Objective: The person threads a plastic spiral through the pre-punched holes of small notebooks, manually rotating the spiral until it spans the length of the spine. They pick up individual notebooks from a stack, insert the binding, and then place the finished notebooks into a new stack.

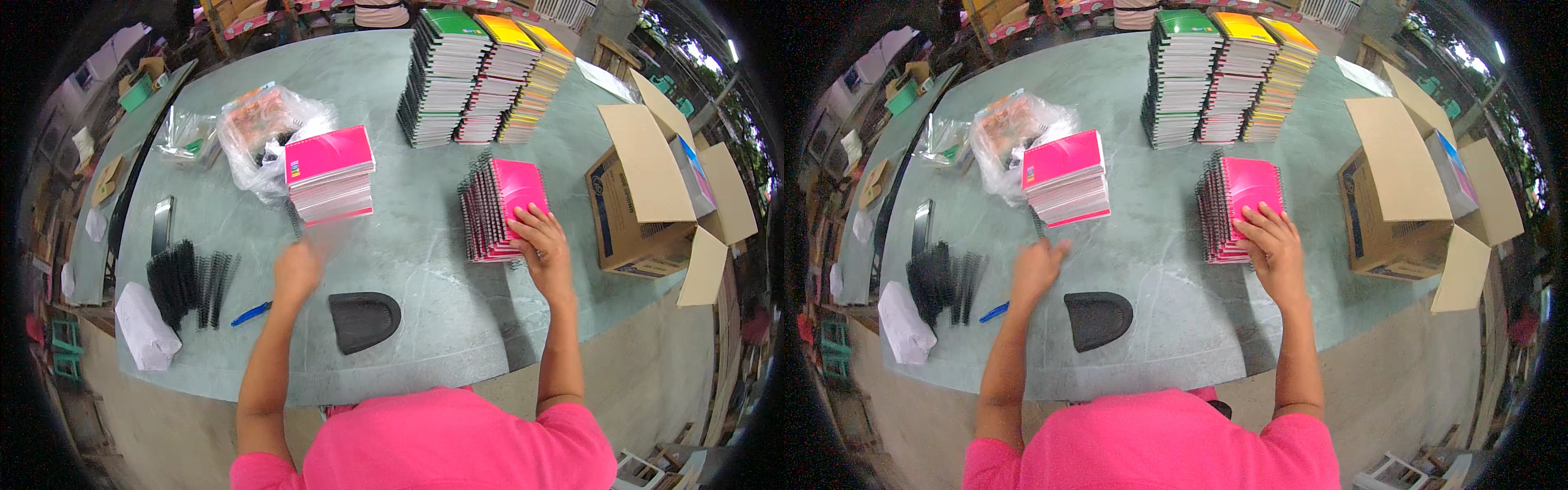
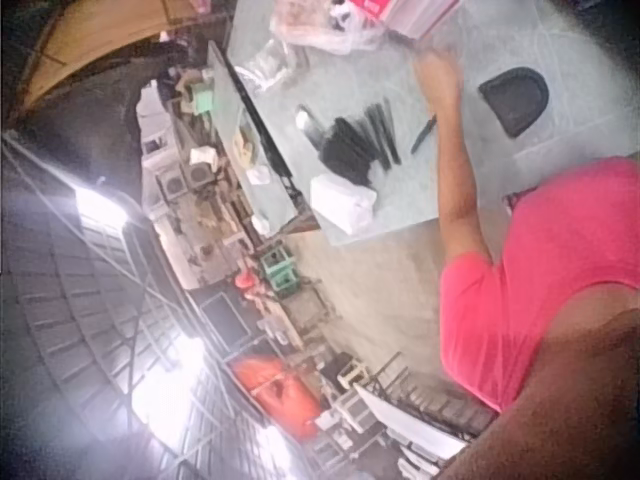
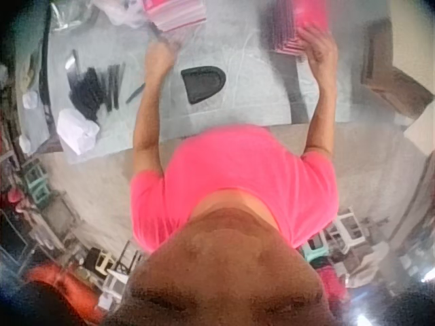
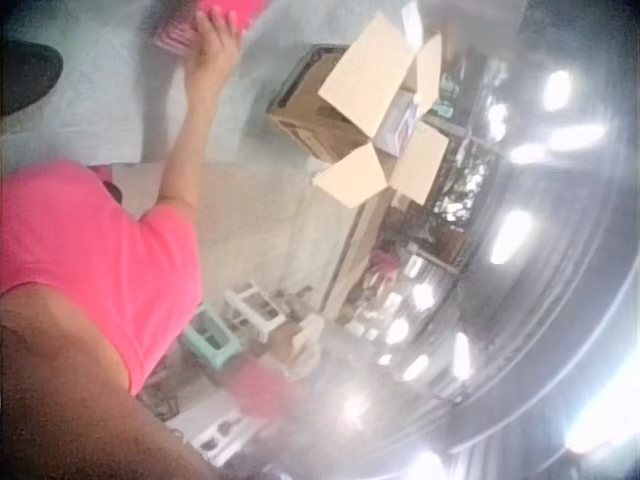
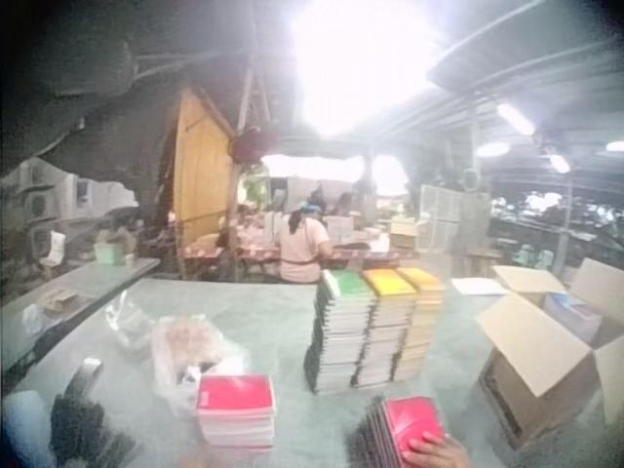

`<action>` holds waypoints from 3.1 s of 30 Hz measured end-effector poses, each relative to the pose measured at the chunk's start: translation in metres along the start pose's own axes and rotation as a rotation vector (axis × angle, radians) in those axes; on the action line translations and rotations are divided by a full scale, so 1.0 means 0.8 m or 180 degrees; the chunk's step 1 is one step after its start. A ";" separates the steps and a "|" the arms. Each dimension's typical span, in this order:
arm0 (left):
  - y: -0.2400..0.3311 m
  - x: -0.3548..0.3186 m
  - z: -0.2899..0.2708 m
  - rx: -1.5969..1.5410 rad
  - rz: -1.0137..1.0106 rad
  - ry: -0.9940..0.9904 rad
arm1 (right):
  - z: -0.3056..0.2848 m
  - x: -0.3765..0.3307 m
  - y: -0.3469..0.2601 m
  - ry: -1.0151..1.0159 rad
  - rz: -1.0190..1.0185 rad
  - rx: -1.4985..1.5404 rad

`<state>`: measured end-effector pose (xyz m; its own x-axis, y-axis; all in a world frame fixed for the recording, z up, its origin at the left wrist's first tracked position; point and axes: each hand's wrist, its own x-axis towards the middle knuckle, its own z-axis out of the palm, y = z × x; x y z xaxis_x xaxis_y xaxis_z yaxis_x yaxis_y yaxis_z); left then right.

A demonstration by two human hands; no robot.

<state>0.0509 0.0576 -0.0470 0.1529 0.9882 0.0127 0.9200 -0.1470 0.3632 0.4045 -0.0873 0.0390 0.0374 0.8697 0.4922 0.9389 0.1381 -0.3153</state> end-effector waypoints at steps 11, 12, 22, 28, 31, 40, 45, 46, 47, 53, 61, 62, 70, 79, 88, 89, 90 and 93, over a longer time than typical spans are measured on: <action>-0.031 -0.038 0.004 -0.0545 0.0064 0.0586 | 0.169 0.162 -0.183 0.0816 -0.1225 0.0677; -0.026 -0.046 -0.013 -0.0658 -0.0073 0.0374 | 0.201 0.171 -0.190 0.0969 -0.1098 0.0177; -0.038 -0.062 -0.124 -0.4544 0.0257 0.1908 | 0.211 0.194 -0.193 0.0095 -0.1083 0.0966; 0.008 -0.056 -0.090 -0.4061 -0.0338 -0.0243 | 0.201 0.206 -0.185 -0.0018 -0.0729 0.1444; 0.029 -0.055 -0.084 -0.4509 -0.0574 0.0006 | 0.172 0.181 -0.205 -0.0105 -0.0141 0.3420; -0.015 -0.033 -0.064 -0.2679 0.0146 -0.0271 | 0.176 0.084 -0.153 0.0063 -0.0024 0.2831; 0.004 -0.044 -0.036 -0.2730 -0.0155 -0.0747 | 0.186 0.081 -0.191 -0.1578 -0.0959 0.0849; 0.005 -0.045 -0.037 -0.2782 -0.0287 -0.0882 | 0.205 0.073 -0.189 -0.1291 -0.0941 0.1090; 0.005 -0.046 -0.046 -0.2572 -0.0486 -0.0821 | 0.208 0.076 -0.190 -0.1146 -0.0914 0.1079; -0.012 -0.070 -0.044 -0.1720 0.0268 -0.0891 | 0.225 0.078 -0.192 -0.0909 -0.1023 0.1053; -0.021 -0.059 -0.035 -0.2123 0.0533 0.0406 | 0.222 0.082 -0.205 -0.0897 -0.0864 0.0737; -0.018 -0.061 -0.034 -0.2129 0.0507 0.0469 | 0.224 0.081 -0.207 -0.0741 -0.0893 0.0689; -0.007 -0.064 -0.030 -0.1732 0.0659 0.0928 | 0.234 0.076 -0.204 -0.0391 -0.1064 0.0567; -0.007 -0.057 -0.017 -0.1519 0.0601 0.1308 | 0.224 0.073 -0.204 -0.0576 -0.1148 0.0736; -0.022 -0.053 -0.077 -0.2022 0.0252 -0.0413 | 0.224 0.079 -0.195 -0.0977 -0.1428 0.0922; -0.023 -0.054 -0.075 -0.1919 0.0370 -0.0299 | 0.225 0.079 -0.198 -0.0999 -0.1405 0.1085; -0.024 -0.053 -0.071 -0.1816 0.0484 -0.0182 | 0.221 0.080 -0.200 -0.1098 -0.1327 0.1047; -0.032 -0.050 -0.060 -0.1739 0.0486 -0.0238 | 0.221 0.078 -0.200 -0.1092 -0.1205 0.1135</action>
<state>0.0040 0.0241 -0.0120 0.3128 0.9488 0.0442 0.5683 -0.2242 0.7916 0.1959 0.0284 -0.0230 -0.4434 0.8239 0.3528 0.6912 0.5650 -0.4507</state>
